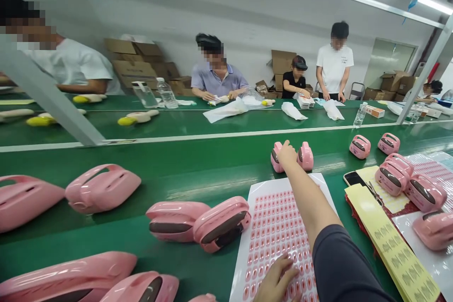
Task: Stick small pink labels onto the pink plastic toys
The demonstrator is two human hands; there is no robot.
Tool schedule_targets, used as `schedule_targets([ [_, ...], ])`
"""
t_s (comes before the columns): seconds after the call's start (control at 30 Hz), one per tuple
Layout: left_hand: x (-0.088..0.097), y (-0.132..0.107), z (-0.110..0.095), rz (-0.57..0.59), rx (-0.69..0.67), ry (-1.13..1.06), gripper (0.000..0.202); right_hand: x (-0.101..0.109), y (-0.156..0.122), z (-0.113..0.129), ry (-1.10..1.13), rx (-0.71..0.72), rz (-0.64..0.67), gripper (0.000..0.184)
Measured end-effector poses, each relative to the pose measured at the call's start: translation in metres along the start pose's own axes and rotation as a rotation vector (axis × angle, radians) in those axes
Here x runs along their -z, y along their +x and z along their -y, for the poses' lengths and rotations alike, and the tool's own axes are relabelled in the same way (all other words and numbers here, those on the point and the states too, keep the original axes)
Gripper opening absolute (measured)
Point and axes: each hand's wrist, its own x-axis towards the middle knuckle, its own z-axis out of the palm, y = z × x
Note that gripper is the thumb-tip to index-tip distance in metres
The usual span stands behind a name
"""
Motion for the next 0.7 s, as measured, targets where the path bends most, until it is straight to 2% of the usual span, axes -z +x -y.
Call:
schedule_targets([
  [0.17, 0.004, 0.002, -0.005, -0.005, 0.019, 0.008, 0.033, 0.018, 0.008, -0.027, 0.019, -0.086, -0.144, 0.043],
  [0.27, 0.004, 0.003, -0.009, -0.009, 0.059, -0.051, 0.032, 0.043, 0.005, -0.057, 0.081, -0.246, -0.181, 0.042],
  [0.4, -0.002, 0.002, -0.008, -0.129, 0.149, -0.162, 0.031, 0.084, -0.015, -0.094, 0.235, -0.436, -0.221, 0.034],
  [0.47, 0.001, 0.004, -0.005, -0.132, 0.192, -0.241, 0.034, 0.103, -0.034, -0.104, 0.334, -0.45, -0.236, 0.035],
  [0.5, 0.004, 0.006, -0.004, -0.09, 0.219, -0.302, 0.037, 0.111, -0.047, -0.106, 0.387, -0.443, -0.233, 0.038],
  [0.57, 0.01, 0.011, -0.003, -0.082, 0.279, -0.467, 0.04, 0.122, -0.081, -0.107, 0.495, -0.423, -0.206, 0.048],
  [0.63, 0.013, 0.015, -0.003, -0.123, 0.365, -0.716, 0.047, 0.124, -0.125, -0.104, 0.593, -0.422, -0.148, 0.056],
  [0.7, 0.011, 0.012, -0.008, -0.164, 0.439, -1.01, 0.061, 0.117, -0.176, -0.098, 0.675, -0.447, -0.059, 0.057],
])
